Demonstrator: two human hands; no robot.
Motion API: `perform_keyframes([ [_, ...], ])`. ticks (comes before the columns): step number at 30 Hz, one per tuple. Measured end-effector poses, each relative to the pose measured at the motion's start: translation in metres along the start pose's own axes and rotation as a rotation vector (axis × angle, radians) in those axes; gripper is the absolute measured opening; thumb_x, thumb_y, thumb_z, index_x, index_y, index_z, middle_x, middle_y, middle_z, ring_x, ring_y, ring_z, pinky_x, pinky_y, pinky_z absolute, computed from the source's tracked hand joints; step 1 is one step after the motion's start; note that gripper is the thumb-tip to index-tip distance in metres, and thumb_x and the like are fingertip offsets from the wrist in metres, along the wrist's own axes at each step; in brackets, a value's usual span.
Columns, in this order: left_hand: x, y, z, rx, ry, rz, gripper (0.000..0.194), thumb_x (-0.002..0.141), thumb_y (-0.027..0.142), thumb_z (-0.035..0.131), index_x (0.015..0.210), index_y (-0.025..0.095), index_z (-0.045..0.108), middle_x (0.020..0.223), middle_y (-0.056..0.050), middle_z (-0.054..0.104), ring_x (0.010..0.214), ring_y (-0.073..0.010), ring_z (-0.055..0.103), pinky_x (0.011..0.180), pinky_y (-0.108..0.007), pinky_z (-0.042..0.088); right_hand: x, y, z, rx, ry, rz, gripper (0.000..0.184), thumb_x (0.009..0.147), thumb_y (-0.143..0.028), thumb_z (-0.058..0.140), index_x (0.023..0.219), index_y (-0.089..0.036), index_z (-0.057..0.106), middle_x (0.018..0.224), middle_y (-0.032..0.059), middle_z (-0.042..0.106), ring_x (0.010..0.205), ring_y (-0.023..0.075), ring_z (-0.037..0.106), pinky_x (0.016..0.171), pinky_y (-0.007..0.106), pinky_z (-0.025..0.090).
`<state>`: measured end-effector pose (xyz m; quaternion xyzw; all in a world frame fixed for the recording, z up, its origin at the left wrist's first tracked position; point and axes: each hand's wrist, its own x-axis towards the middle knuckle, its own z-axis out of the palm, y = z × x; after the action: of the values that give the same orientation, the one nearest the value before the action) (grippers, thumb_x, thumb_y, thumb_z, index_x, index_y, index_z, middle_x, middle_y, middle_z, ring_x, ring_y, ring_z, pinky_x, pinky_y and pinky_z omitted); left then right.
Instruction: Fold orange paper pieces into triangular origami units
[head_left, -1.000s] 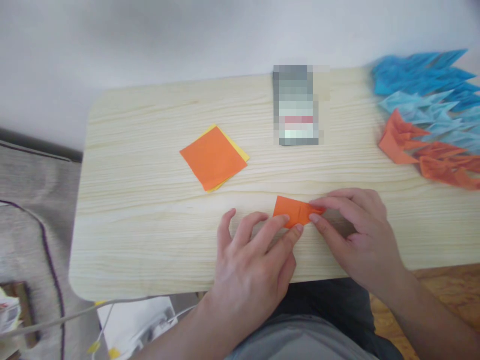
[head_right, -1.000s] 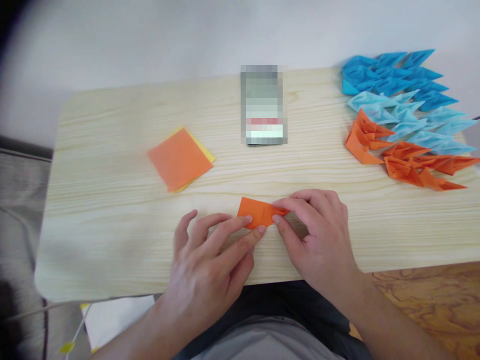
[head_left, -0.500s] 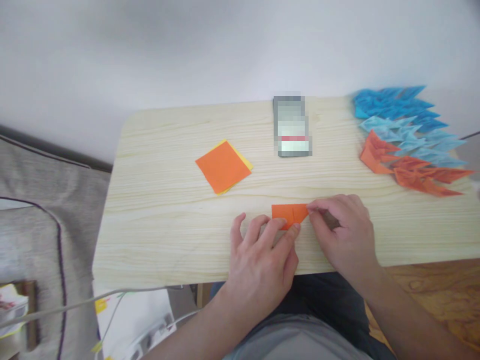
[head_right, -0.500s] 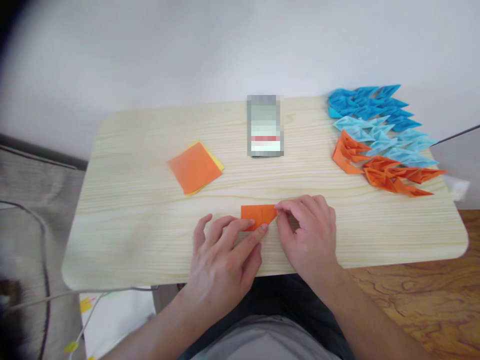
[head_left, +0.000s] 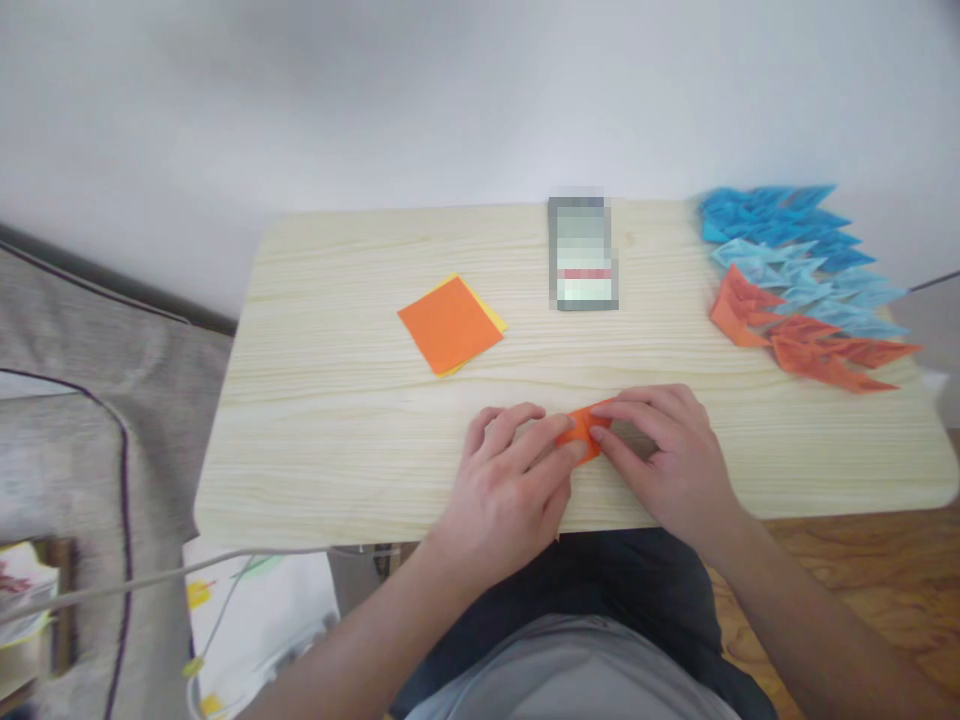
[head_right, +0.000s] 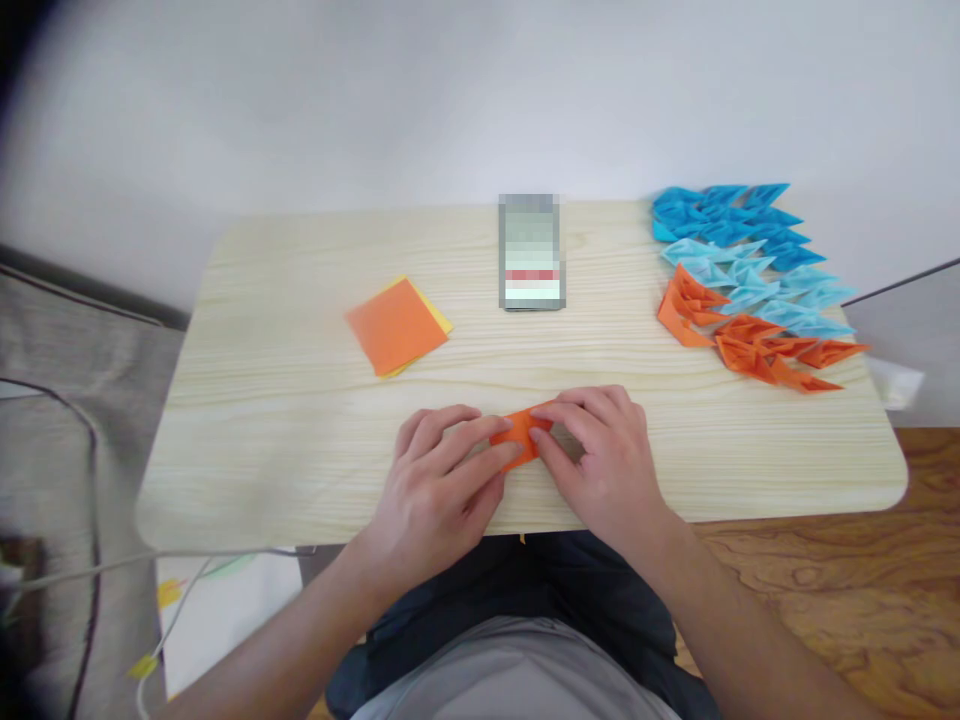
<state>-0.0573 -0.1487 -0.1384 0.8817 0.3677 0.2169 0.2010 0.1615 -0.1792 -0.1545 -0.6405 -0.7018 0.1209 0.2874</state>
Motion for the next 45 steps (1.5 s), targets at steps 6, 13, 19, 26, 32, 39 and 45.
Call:
perform_keyframes([
  [6, 0.010, -0.006, 0.000, -0.001, -0.057, 0.058, 0.018, 0.100, 0.023, 0.061, 0.110, 0.027, 0.075, 0.121, 0.000, 0.076, 0.118, -0.0237, 0.058, 0.104, -0.046, 0.037, -0.012, 0.003, -0.006, -0.002, -0.034, -0.029, 0.017, 0.093, -0.029, 0.073, 0.109, -0.027, 0.074, 0.119, 0.0032, 0.074, 0.113, 0.0265, 0.062, 0.101, 0.048, 0.045],
  [13, 0.020, -0.001, 0.004, -0.039, -0.049, -0.112, 0.017, 0.101, 0.033, 0.060, 0.099, 0.024, 0.075, 0.108, -0.003, 0.074, 0.107, -0.0224, 0.058, 0.097, -0.044, 0.038, -0.017, 0.001, -0.005, -0.009, 0.013, -0.033, 0.009, 0.093, -0.025, 0.072, 0.100, -0.030, 0.076, 0.120, 0.0013, 0.074, 0.115, 0.0266, 0.062, 0.102, 0.049, 0.044],
  [19, 0.024, 0.005, 0.012, -0.023, -0.025, -0.250, 0.014, 0.098, 0.034, 0.065, 0.089, 0.025, 0.072, 0.095, -0.002, 0.072, 0.101, -0.0237, 0.057, 0.092, -0.044, 0.038, -0.020, -0.005, -0.001, -0.014, 0.061, -0.004, 0.003, 0.092, -0.026, 0.073, 0.094, -0.028, 0.074, 0.118, 0.0015, 0.075, 0.114, 0.0270, 0.063, 0.101, 0.050, 0.043],
  [26, 0.029, 0.008, 0.015, 0.007, -0.014, -0.276, 0.015, 0.096, 0.032, 0.067, 0.084, 0.023, 0.068, 0.091, -0.003, 0.073, 0.098, -0.0244, 0.058, 0.089, -0.044, 0.037, -0.021, -0.007, 0.001, -0.043, 0.071, -0.008, 0.003, 0.090, -0.026, 0.074, 0.089, -0.029, 0.074, 0.118, 0.0010, 0.075, 0.114, 0.0277, 0.062, 0.101, 0.050, 0.042],
  [32, 0.030, 0.008, 0.015, 0.024, -0.010, -0.288, 0.011, 0.095, 0.032, 0.069, 0.088, 0.023, 0.067, 0.092, -0.004, 0.072, 0.097, -0.0252, 0.058, 0.086, -0.044, 0.037, -0.021, -0.010, 0.004, -0.058, 0.092, 0.005, 0.005, 0.089, -0.024, 0.076, 0.088, -0.028, 0.072, 0.117, 0.0017, 0.075, 0.113, 0.0282, 0.063, 0.100, 0.050, 0.043],
  [39, 0.029, 0.004, 0.013, 0.024, -0.026, -0.256, 0.013, 0.098, 0.034, 0.064, 0.092, 0.026, 0.071, 0.093, -0.003, 0.070, 0.098, -0.0241, 0.057, 0.087, -0.043, 0.037, -0.023, -0.011, 0.004, -0.091, 0.053, 0.009, 0.029, 0.091, -0.024, 0.074, 0.119, -0.034, 0.074, 0.123, 0.0033, 0.072, 0.117, 0.0293, 0.061, 0.102, 0.051, 0.043],
  [45, 0.027, -0.003, 0.009, -0.030, -0.027, -0.223, 0.013, 0.099, 0.033, 0.064, 0.096, 0.027, 0.075, 0.099, -0.003, 0.071, 0.100, -0.0232, 0.056, 0.090, -0.042, 0.039, -0.024, -0.013, 0.004, -0.106, 0.042, 0.016, 0.030, 0.092, -0.025, 0.072, 0.120, -0.034, 0.073, 0.125, 0.0044, 0.071, 0.119, 0.0304, 0.060, 0.103, 0.053, 0.043],
])
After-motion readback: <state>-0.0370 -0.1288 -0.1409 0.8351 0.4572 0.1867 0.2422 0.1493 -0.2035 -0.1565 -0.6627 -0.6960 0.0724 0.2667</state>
